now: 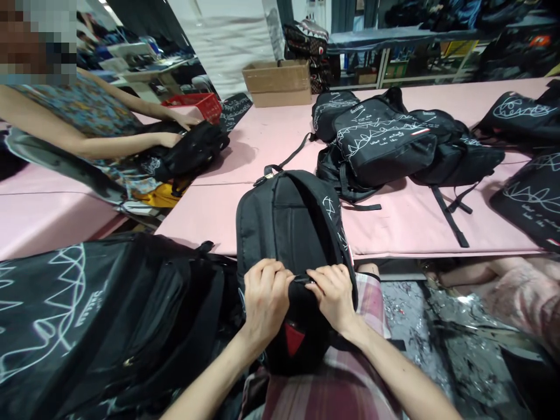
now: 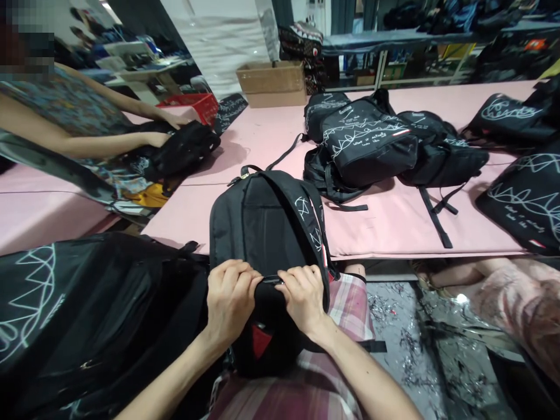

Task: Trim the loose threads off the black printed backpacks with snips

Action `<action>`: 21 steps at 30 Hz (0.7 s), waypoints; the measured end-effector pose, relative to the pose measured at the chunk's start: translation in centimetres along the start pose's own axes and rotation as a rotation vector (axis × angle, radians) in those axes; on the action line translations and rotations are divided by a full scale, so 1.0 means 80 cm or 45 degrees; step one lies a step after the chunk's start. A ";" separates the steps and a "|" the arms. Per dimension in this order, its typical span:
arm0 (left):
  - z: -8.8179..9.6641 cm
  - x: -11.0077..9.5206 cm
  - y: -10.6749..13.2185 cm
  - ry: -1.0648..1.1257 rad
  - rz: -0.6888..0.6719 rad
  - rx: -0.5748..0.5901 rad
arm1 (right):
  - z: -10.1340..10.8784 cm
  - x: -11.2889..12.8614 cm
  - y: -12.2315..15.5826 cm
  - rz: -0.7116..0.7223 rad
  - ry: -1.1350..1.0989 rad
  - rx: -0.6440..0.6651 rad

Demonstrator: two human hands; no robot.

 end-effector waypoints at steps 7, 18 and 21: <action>-0.001 0.004 -0.007 0.010 0.060 -0.001 | 0.007 0.004 -0.005 0.075 0.060 -0.085; -0.008 -0.011 -0.008 0.084 0.100 0.093 | 0.010 0.012 -0.012 0.175 0.080 -0.054; -0.010 -0.014 -0.005 0.136 0.119 0.118 | 0.010 0.013 -0.013 0.183 0.078 -0.038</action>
Point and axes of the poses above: each hand's wrist, its own y-axis away from the middle knuckle, its own z-axis out of the back of the hand, x = y × z, the point moved 10 cm from there along -y, towards the middle knuckle, and after that the axes turned 13 degrees about -y, right-handed, at the moved point
